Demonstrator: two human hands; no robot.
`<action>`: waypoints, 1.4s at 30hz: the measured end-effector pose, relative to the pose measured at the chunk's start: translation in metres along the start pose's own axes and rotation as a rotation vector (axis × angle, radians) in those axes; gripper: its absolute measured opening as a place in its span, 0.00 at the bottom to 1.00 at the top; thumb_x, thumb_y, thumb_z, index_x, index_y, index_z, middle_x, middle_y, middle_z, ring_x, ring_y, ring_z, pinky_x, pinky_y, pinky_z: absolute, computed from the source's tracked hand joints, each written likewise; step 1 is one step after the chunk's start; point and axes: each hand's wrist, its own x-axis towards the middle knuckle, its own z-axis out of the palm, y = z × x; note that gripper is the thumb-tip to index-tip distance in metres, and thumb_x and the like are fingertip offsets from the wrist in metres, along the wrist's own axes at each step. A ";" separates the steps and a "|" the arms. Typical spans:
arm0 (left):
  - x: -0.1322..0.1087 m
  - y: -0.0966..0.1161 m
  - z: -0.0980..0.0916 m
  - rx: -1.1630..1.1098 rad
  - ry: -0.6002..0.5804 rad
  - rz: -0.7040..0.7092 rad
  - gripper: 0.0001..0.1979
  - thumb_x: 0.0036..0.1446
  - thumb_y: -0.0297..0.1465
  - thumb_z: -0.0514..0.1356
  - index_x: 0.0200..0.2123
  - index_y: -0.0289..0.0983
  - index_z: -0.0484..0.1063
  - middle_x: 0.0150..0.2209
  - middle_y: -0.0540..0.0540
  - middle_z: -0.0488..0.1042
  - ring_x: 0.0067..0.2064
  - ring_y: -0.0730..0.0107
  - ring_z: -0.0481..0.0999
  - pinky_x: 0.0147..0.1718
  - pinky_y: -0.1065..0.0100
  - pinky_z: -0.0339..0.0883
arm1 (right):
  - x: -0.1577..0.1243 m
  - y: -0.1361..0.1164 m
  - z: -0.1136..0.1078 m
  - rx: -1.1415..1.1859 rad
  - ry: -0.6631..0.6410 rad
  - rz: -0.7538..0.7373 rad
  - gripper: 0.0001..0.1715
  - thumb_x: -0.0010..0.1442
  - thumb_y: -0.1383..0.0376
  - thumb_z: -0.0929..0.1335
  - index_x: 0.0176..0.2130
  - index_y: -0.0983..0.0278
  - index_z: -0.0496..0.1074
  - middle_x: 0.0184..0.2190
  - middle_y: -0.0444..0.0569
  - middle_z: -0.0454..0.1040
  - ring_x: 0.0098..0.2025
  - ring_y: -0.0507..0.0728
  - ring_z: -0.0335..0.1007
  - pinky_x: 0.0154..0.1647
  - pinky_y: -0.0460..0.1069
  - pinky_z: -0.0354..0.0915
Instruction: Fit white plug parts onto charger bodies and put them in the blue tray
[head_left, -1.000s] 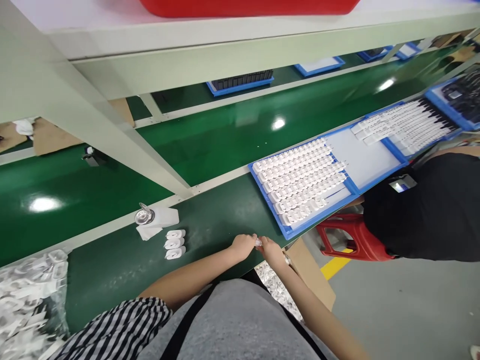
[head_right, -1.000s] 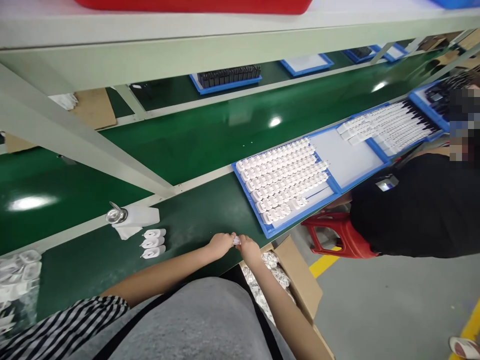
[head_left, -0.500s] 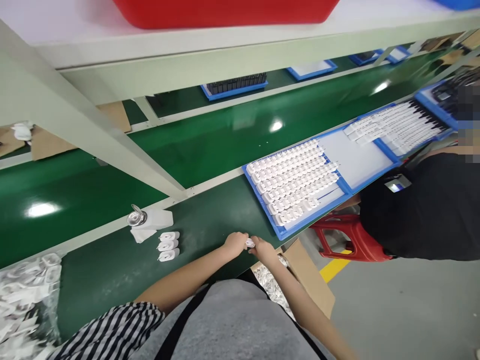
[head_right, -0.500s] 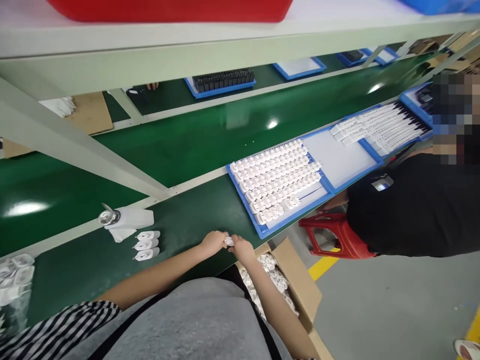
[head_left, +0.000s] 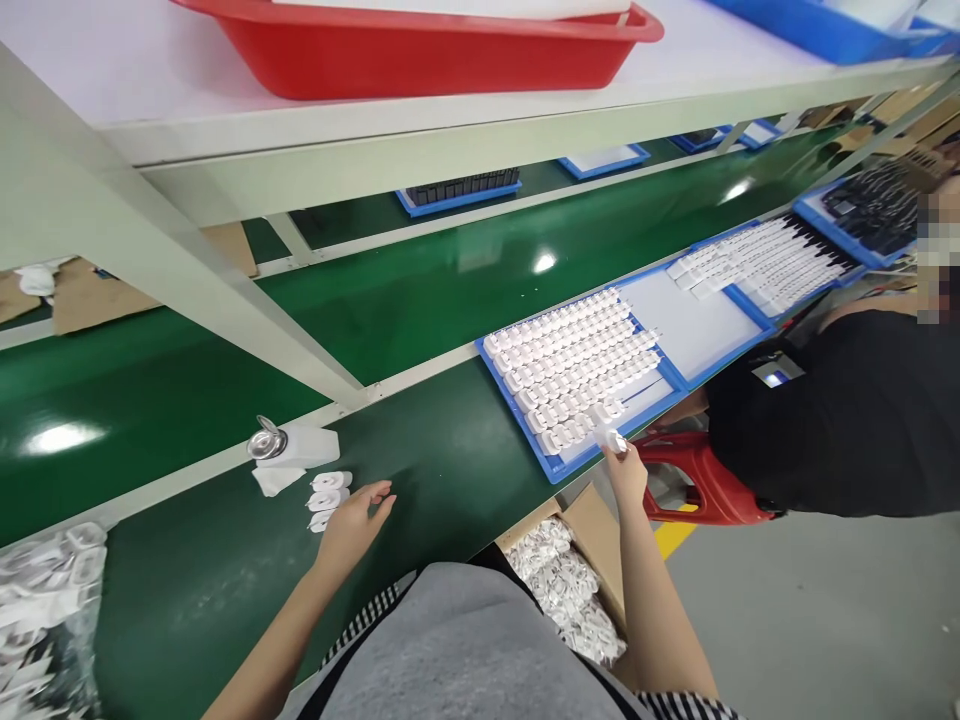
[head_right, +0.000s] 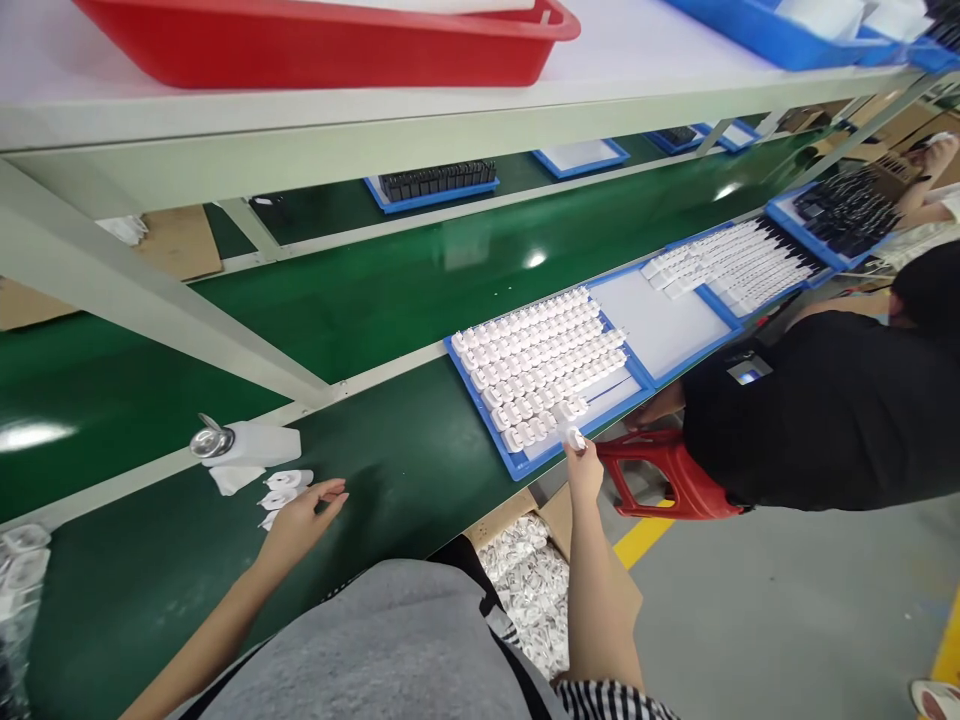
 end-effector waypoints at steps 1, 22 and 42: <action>-0.001 0.002 0.002 0.001 0.005 0.015 0.15 0.46 0.38 0.48 0.33 0.36 0.66 0.31 0.48 0.71 0.33 0.69 0.70 0.33 0.70 0.64 | 0.008 -0.003 0.002 -0.029 -0.020 -0.010 0.20 0.48 0.62 0.61 0.41 0.69 0.61 0.33 0.55 0.69 0.37 0.61 0.64 0.34 0.49 0.58; 0.017 0.058 0.049 0.079 -0.357 0.138 0.12 0.50 0.33 0.47 0.36 0.39 0.66 0.35 0.50 0.70 0.35 0.73 0.69 0.34 0.72 0.62 | 0.102 -0.002 0.009 0.776 -0.158 0.150 0.14 0.43 0.63 0.64 0.33 0.66 0.63 0.22 0.44 0.66 0.19 0.52 0.64 0.20 0.47 0.64; 0.035 0.076 0.068 -0.202 -0.433 0.287 0.21 0.46 0.30 0.53 0.46 0.38 0.57 0.45 0.47 0.61 0.32 0.77 0.67 0.34 0.74 0.62 | -0.104 -0.050 0.083 0.493 -0.648 -0.468 0.16 0.50 0.60 0.59 0.39 0.62 0.64 0.33 0.47 0.69 0.23 0.52 0.66 0.30 0.50 0.63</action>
